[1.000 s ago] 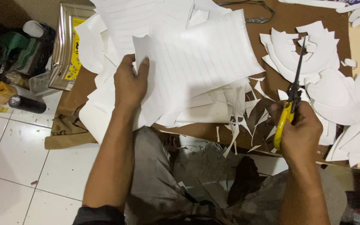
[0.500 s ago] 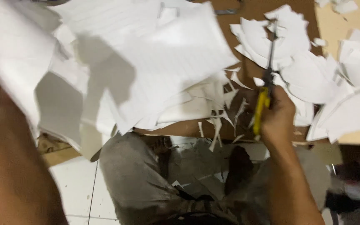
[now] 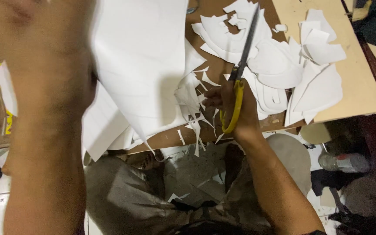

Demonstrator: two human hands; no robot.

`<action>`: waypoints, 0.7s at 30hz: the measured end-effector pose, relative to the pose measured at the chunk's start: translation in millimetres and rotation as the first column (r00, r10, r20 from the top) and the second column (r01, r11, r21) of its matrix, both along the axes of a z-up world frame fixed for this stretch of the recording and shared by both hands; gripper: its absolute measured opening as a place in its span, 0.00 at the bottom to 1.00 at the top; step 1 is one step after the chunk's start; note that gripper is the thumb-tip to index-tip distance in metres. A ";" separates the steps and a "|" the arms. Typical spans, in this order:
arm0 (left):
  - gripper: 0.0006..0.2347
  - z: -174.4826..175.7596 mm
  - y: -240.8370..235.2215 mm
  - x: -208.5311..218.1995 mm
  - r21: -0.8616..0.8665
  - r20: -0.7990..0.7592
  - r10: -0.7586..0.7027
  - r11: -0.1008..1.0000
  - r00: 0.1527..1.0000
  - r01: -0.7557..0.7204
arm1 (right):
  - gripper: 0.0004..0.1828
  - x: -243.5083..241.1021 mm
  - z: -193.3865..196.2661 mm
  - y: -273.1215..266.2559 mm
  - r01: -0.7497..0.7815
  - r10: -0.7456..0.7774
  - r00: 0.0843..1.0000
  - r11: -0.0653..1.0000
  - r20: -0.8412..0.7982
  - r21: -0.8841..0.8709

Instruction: The person uses yellow-handled scissors to cut shapes out of white paper sheets. They hold the paper with their left hand and cut with their right, placing the cut pieces onto a pile on the table.

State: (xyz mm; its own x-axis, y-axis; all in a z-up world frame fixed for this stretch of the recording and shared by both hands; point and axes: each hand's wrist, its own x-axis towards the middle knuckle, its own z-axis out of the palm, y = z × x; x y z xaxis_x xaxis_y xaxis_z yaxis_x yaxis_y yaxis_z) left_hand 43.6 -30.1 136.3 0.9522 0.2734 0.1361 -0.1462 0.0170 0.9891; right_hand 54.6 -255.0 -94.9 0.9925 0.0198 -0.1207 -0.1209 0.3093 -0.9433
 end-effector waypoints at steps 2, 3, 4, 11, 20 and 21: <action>0.14 -46.1 -10.3 7.7 0.049 0.000 -0.047 0.998 0.999 0.047 | 0.18 -1.1 -5.5 -4.1 0.030 -0.030 1.000 0.998 -0.003 0.054; 0.14 -74.7 -8.6 10.7 0.075 0.002 -0.073 0.995 0.997 0.073 | 0.18 -1.3 -2.3 -4.0 0.033 -0.030 0.999 0.994 -0.025 0.106; 0.14 -99.7 -11.2 15.2 0.101 0.004 -0.099 0.990 0.995 0.098 | 0.19 -1.8 1.2 -3.6 0.036 -0.030 0.999 0.987 -0.045 0.157; 0.37 -182.2 21.9 -2.4 0.396 -0.563 -0.089 0.843 0.822 0.363 | 0.20 -11.1 23.3 -1.2 0.116 -0.130 0.990 0.974 -0.062 -0.194; 0.21 -161.0 50.3 -26.7 0.225 -0.344 -0.385 0.852 0.856 0.473 | 0.11 -42.5 1.8 -4.2 -0.167 0.207 0.975 0.925 0.085 -0.341; 0.24 -154.8 51.8 -26.5 0.237 -0.225 -0.415 0.854 0.881 0.463 | 0.10 -48.6 1.2 -4.1 -0.207 0.266 0.958 0.899 0.107 -0.386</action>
